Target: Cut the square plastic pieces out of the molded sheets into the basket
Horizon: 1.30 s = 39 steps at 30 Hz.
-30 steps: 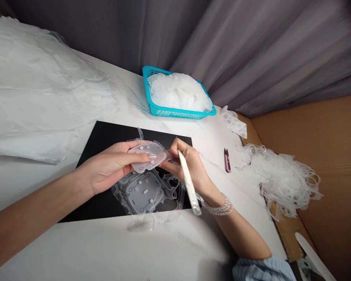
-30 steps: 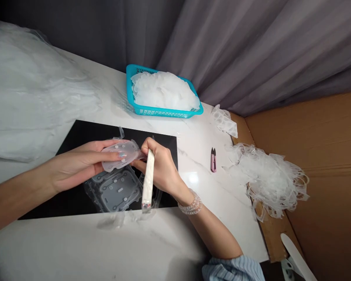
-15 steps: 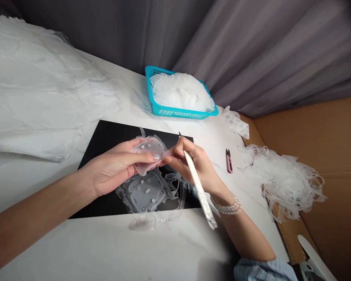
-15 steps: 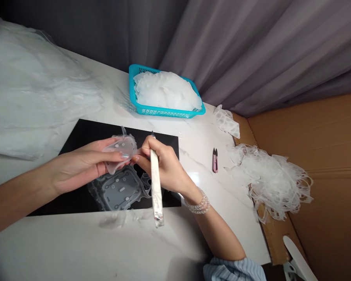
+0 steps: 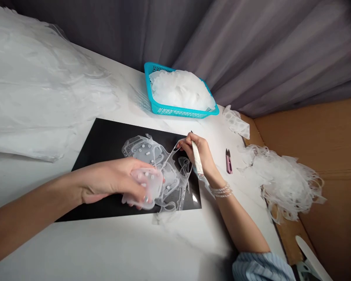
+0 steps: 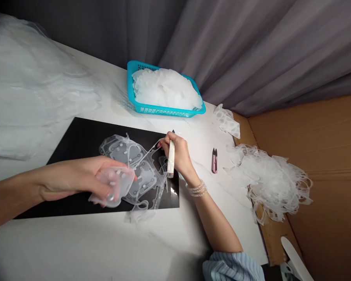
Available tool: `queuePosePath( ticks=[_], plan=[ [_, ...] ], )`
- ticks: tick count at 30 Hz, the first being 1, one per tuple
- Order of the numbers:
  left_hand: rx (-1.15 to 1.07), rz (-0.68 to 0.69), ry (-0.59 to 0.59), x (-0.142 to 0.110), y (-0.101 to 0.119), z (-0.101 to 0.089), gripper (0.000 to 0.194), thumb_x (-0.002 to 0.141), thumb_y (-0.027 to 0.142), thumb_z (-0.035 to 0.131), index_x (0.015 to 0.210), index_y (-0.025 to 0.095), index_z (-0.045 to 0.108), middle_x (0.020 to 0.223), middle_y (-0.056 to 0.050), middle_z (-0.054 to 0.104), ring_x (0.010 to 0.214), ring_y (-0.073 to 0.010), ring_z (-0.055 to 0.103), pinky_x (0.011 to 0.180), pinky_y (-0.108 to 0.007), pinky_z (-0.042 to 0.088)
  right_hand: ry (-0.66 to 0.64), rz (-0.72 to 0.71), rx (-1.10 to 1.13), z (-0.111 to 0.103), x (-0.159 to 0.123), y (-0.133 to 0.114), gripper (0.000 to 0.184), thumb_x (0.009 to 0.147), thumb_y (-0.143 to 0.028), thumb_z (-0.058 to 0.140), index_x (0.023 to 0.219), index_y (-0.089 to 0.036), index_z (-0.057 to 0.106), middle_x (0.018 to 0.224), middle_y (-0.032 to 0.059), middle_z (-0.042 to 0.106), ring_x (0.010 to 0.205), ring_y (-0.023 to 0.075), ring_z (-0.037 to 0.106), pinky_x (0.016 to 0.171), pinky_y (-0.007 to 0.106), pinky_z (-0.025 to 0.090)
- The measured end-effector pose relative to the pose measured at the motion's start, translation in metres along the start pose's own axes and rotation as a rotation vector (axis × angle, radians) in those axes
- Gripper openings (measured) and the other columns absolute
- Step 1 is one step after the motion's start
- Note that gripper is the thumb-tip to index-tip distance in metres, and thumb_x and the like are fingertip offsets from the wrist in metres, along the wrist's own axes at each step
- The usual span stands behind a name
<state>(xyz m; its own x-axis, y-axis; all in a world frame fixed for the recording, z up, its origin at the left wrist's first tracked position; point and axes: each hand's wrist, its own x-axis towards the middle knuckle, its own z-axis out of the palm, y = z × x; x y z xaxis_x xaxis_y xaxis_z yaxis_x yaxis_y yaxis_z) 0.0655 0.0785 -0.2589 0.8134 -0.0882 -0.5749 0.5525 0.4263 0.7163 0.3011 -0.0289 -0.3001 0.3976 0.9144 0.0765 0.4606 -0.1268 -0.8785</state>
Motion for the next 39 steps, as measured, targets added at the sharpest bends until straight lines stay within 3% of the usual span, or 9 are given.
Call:
queuePosePath(
  ticks=[5,10,13,16,20,23,26,31,39],
  plan=[
    [0.164,-0.151,-0.211,-0.001,0.0,0.003,0.037,0.061,0.01,0.068,0.096,0.023,0.072,0.072,0.003,0.063,0.064,-0.0134,0.059,0.056,-0.021,0.047,0.049,-0.031,-0.228,0.009,0.0,-0.013,0.024,0.084,-0.02,0.051,0.07,-0.023,0.031,0.066,-0.0011,0.056,0.067,0.0157,0.057,0.063,0.026,0.039],
    [0.212,-0.005,-0.025,-0.002,0.007,0.005,0.018,0.079,0.031,0.069,0.092,0.019,0.071,0.07,0.002,0.056,0.057,-0.0086,0.045,0.05,-0.02,0.033,-0.141,-0.118,-0.402,-0.011,-0.022,-0.058,0.023,0.072,-0.009,0.049,0.078,-0.024,0.033,0.096,0.006,0.068,0.078,0.0198,0.057,0.072,0.032,0.041],
    [0.261,0.059,0.061,-0.002,0.009,0.007,0.025,0.083,0.042,0.067,0.084,0.017,0.071,0.068,0.001,0.056,0.056,-0.0085,0.043,0.051,-0.022,0.034,-0.145,-0.158,-0.236,-0.022,-0.035,-0.087,0.028,0.069,-0.005,0.049,0.079,-0.025,0.032,0.113,0.0074,0.068,0.093,0.0227,0.059,0.08,0.035,0.044],
    [0.337,0.072,0.129,-0.001,0.009,0.008,0.028,0.083,0.044,0.068,0.076,0.018,0.073,0.061,0.002,0.055,0.055,-0.0088,0.044,0.051,-0.022,0.033,-0.271,-0.119,-0.037,-0.018,-0.04,-0.1,0.027,0.076,-0.008,0.053,0.08,-0.024,0.032,0.105,0.0053,0.071,0.091,0.0208,0.061,0.076,0.033,0.046],
    [0.406,0.086,0.172,-0.001,0.008,0.006,0.03,0.083,0.046,0.066,0.076,0.019,0.076,0.057,0.001,0.057,0.055,-0.0102,0.048,0.052,-0.023,0.033,-0.499,-0.002,0.065,0.003,-0.037,-0.092,0.032,0.089,-0.021,0.061,0.079,-0.024,0.031,0.088,0.0016,0.069,0.072,0.014,0.057,0.068,0.028,0.046],
    [0.351,0.094,0.147,-0.001,0.006,0.003,0.029,0.082,0.046,0.068,0.077,0.02,0.078,0.068,-0.003,0.069,0.062,-0.0133,0.057,0.057,-0.024,0.04,-0.519,-0.03,0.099,0.013,-0.037,-0.082,0.036,0.092,-0.026,0.062,0.075,-0.023,0.031,0.079,-0.0002,0.063,0.068,0.0121,0.053,0.063,0.026,0.043],
    [0.192,0.108,0.057,0.001,0.003,-0.002,0.022,0.079,0.041,0.071,0.075,0.02,0.078,0.075,-0.003,0.075,0.068,-0.0154,0.065,0.064,-0.024,0.048,-0.52,-0.147,0.209,0.02,-0.039,-0.073,0.04,0.091,-0.024,0.064,0.069,-0.022,0.03,0.075,-0.0003,0.056,0.066,0.0111,0.048,0.059,0.025,0.041],
    [0.064,0.094,-0.275,0.006,-0.007,-0.013,0.018,0.076,0.037,0.073,0.069,0.021,0.079,0.062,-0.003,0.072,0.06,-0.0155,0.064,0.062,-0.025,0.052,-0.505,-0.364,0.247,0.029,-0.038,-0.062,0.042,0.094,-0.016,0.057,0.065,-0.022,0.027,0.073,0.0,0.053,0.066,0.0112,0.043,0.061,0.026,0.041],
    [0.213,0.038,-0.174,0.003,-0.004,-0.019,0.022,0.073,0.043,0.078,0.069,0.021,0.079,0.067,-0.002,0.072,0.062,-0.0126,0.062,0.057,-0.021,0.045,-0.355,-0.719,-0.119,0.031,-0.037,-0.062,0.03,0.094,-0.004,0.046,0.071,-0.021,0.037,0.079,0.0026,0.054,0.074,0.0144,0.042,0.076,0.033,0.044]
  ],
)
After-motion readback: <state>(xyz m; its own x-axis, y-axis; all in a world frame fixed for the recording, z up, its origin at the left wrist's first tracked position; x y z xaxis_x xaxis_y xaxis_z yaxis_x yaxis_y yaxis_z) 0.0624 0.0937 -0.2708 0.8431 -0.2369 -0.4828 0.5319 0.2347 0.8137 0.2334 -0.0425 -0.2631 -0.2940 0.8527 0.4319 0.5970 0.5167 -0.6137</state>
